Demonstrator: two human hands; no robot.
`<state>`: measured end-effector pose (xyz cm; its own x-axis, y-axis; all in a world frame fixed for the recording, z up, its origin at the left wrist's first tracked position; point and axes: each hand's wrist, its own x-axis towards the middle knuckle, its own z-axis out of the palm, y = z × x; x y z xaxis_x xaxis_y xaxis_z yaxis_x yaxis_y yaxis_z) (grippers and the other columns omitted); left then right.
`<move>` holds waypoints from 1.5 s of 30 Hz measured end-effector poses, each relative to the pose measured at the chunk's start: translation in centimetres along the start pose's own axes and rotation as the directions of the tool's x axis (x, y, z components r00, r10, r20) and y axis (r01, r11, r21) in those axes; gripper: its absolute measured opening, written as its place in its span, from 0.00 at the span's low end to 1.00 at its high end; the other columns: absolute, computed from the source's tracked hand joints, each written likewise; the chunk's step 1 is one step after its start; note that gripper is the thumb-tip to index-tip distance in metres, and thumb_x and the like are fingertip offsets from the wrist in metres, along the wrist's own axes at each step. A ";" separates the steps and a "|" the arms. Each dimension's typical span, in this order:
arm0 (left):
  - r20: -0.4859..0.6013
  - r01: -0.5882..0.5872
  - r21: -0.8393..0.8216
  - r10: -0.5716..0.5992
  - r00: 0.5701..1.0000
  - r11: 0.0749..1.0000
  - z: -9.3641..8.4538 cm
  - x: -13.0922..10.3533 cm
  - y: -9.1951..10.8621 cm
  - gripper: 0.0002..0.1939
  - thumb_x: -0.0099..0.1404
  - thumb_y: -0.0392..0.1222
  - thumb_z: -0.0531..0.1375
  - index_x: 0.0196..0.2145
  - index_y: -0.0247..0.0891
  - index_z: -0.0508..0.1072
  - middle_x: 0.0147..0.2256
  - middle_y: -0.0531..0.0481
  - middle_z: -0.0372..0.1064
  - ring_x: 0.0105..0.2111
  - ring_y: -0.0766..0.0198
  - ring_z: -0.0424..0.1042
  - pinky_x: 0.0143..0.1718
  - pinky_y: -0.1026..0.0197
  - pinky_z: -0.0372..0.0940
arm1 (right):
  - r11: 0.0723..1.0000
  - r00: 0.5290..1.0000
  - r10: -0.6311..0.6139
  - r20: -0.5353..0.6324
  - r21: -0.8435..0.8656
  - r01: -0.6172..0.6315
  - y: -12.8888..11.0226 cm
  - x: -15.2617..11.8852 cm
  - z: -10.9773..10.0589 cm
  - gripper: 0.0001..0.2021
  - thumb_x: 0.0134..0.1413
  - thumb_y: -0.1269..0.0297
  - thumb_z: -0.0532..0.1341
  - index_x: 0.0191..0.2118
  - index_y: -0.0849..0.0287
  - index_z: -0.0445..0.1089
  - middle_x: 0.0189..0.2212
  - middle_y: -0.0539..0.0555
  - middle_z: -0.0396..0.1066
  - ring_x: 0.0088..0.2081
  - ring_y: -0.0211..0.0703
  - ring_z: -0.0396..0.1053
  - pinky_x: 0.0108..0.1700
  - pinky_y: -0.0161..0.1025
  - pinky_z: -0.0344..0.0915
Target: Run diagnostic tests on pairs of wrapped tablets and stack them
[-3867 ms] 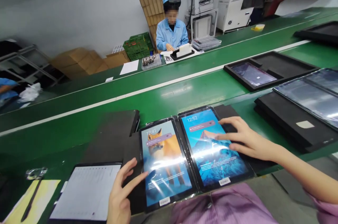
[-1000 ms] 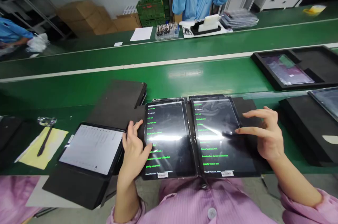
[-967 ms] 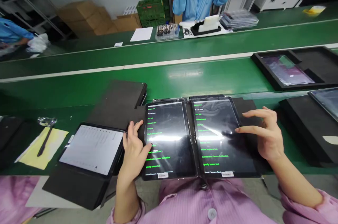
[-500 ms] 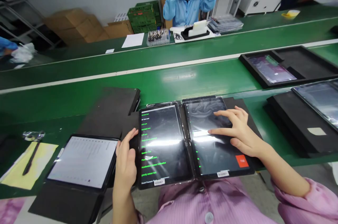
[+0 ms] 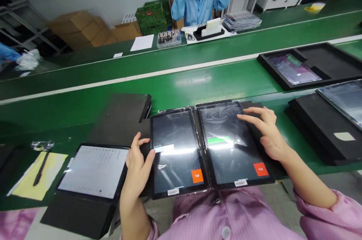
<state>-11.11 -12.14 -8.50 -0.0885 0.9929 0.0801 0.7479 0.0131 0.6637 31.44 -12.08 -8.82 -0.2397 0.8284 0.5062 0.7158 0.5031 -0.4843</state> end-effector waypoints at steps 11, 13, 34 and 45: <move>0.201 -0.043 0.271 -0.013 0.979 0.962 -1.9 1.9 1.6 0.39 0.72 0.55 0.50 0.73 0.38 0.44 0.49 0.41 0.68 0.55 0.45 0.69 0.62 0.34 0.57 | 0.998 0.999 -0.013 -0.052 0.057 0.016 1.5 -0.7 0.0 0.41 0.68 0.34 0.30 0.73 0.48 0.57 0.58 0.63 0.67 0.59 0.70 0.65 0.62 0.69 0.55; 0.275 -0.102 0.331 0.008 0.961 0.938 -2.6 2.4 1.2 0.40 0.72 0.56 0.50 0.74 0.36 0.44 0.50 0.39 0.67 0.54 0.44 0.69 0.61 0.33 0.58 | 0.996 0.999 -0.018 -0.037 0.081 0.021 2.0 -0.6 -0.3 0.43 0.66 0.33 0.29 0.74 0.47 0.56 0.59 0.64 0.66 0.60 0.71 0.64 0.61 0.69 0.56; 0.575 -0.829 0.383 0.597 0.559 0.407 4.1 8.4 11.6 0.41 0.75 0.57 0.58 0.76 0.42 0.47 0.69 0.32 0.59 0.61 0.43 0.72 0.60 0.46 0.67 | 0.938 0.998 0.046 0.039 0.341 -0.056 7.3 6.5 3.8 0.47 0.67 0.30 0.32 0.31 0.48 0.85 0.53 0.58 0.70 0.54 0.57 0.63 0.64 0.56 0.61; 0.581 -0.771 0.157 0.574 0.577 0.617 2.2 9.1 10.4 0.35 0.78 0.55 0.50 0.75 0.40 0.46 0.70 0.36 0.59 0.67 0.44 0.65 0.65 0.39 0.61 | 0.932 0.993 0.101 0.059 0.345 -0.115 7.2 7.0 3.9 0.42 0.66 0.28 0.39 0.36 0.48 0.84 0.49 0.59 0.74 0.52 0.56 0.63 0.64 0.58 0.60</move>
<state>-2.67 -2.66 -2.51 0.7605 0.6493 -0.0050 0.6326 -0.7392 0.2310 32.33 -1.70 -11.60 -0.2044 0.8881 0.4116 0.4683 0.4580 -0.7556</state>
